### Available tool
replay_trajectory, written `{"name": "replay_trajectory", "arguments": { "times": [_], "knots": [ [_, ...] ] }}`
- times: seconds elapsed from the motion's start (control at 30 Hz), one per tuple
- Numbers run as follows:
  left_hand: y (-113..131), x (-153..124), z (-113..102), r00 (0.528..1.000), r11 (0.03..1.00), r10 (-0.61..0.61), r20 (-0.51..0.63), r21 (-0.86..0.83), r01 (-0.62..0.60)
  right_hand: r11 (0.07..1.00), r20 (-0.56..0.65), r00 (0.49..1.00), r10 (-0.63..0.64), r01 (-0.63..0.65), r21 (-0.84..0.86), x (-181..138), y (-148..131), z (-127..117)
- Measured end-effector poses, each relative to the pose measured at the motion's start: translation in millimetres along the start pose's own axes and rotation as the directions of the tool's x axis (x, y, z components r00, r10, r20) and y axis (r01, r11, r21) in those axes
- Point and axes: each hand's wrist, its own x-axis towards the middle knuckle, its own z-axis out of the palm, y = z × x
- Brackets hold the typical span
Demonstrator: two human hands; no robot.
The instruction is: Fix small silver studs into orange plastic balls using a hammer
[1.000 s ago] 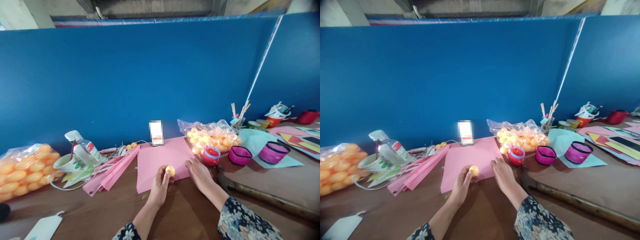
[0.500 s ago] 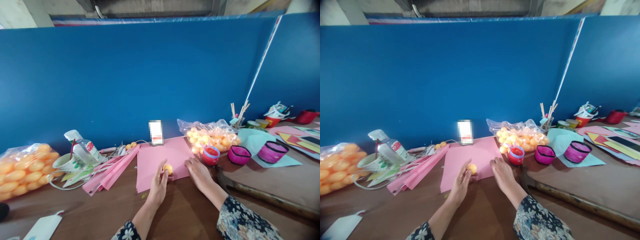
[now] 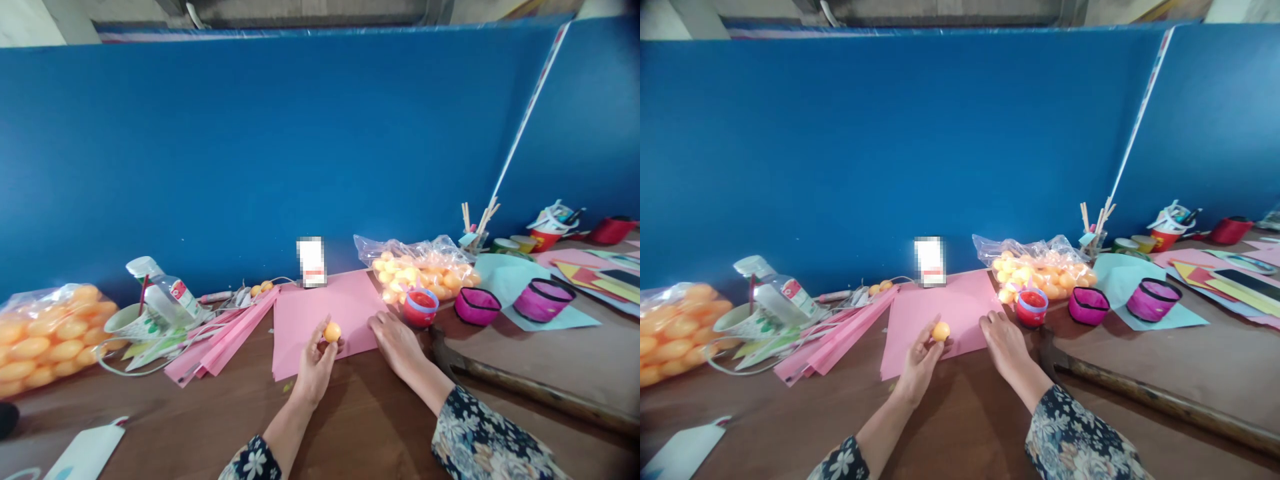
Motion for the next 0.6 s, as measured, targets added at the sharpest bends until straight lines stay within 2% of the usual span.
{"name": "replay_trajectory", "arguments": {
  "times": [0.33,0.6],
  "knots": [
    [-10.4,6.2,-1.3,0.999,0.995,0.05,0.006,0.082,-0.05,0.999,-0.005,1.0,0.024,-0.023,0.049,0.0,-0.6,-2.9],
    [-5.6,4.2,1.3,1.0,0.996,0.028,0.003,0.083,-0.029,0.992,-0.011,0.999,0.048,-0.046,0.113,0.0,-0.2,-2.1]
  ]
}}
